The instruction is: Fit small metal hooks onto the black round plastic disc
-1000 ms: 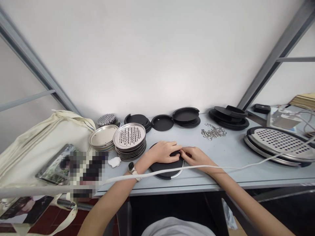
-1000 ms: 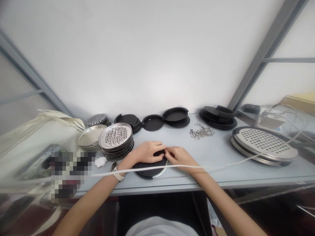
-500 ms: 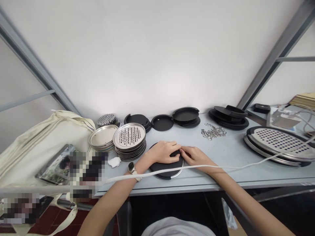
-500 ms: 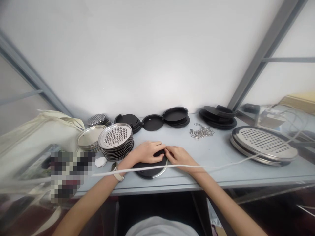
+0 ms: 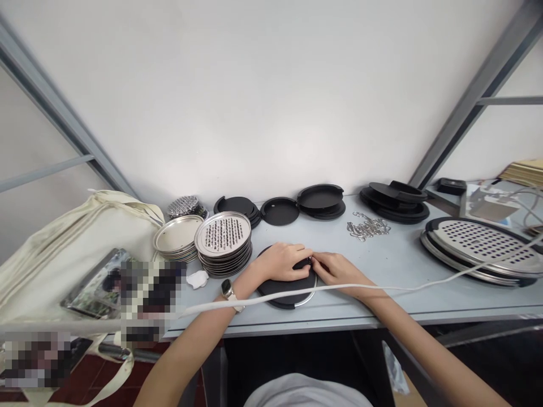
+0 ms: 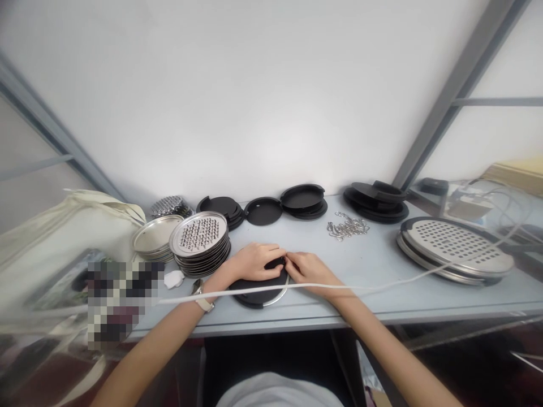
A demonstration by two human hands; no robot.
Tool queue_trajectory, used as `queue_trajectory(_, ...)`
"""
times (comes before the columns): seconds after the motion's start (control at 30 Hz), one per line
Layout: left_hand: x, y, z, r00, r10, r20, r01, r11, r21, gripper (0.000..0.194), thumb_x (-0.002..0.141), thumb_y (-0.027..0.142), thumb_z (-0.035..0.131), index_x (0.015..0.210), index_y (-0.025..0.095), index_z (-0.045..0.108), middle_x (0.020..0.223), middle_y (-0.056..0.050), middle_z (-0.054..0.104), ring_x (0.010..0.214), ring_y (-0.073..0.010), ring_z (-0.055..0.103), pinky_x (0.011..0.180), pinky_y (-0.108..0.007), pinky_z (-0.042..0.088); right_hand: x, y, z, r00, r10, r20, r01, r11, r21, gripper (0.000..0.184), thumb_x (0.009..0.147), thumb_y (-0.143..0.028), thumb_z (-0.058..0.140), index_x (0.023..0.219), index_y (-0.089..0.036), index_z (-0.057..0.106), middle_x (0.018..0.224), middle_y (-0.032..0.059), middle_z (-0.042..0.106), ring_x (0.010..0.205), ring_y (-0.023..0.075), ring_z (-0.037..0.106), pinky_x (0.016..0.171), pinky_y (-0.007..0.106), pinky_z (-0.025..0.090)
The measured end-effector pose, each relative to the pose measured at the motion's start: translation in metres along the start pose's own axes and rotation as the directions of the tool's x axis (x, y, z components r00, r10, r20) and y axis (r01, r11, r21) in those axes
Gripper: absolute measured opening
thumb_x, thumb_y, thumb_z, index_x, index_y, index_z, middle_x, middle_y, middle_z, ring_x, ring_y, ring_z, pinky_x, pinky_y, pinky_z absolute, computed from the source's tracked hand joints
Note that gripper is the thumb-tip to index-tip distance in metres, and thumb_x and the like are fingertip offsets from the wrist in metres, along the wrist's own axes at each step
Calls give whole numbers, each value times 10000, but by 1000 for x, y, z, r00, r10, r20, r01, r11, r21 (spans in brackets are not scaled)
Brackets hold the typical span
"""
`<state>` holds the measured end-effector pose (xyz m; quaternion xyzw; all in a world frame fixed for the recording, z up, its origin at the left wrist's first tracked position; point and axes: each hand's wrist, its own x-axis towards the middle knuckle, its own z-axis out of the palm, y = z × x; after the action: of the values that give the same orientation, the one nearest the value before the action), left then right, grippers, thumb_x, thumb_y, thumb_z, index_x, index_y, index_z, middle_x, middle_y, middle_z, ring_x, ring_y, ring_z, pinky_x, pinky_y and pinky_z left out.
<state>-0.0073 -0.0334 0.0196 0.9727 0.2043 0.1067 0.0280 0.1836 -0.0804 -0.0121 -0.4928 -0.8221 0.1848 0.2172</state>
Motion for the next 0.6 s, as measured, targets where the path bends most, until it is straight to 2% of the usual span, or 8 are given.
queue_trajectory(0.6, 1, 2, 1, 999, -43, -4, 43, 999, -7, 125, 884, 299, 446, 912, 191, 503, 874, -20, 624, 733, -157, 581, 605, -256, 376, 0, 0, 3, 998, 26, -52, -32, 993, -110, 265, 920, -246, 342, 715, -193, 501, 658, 17, 598, 565, 137, 519, 573, 249, 330)
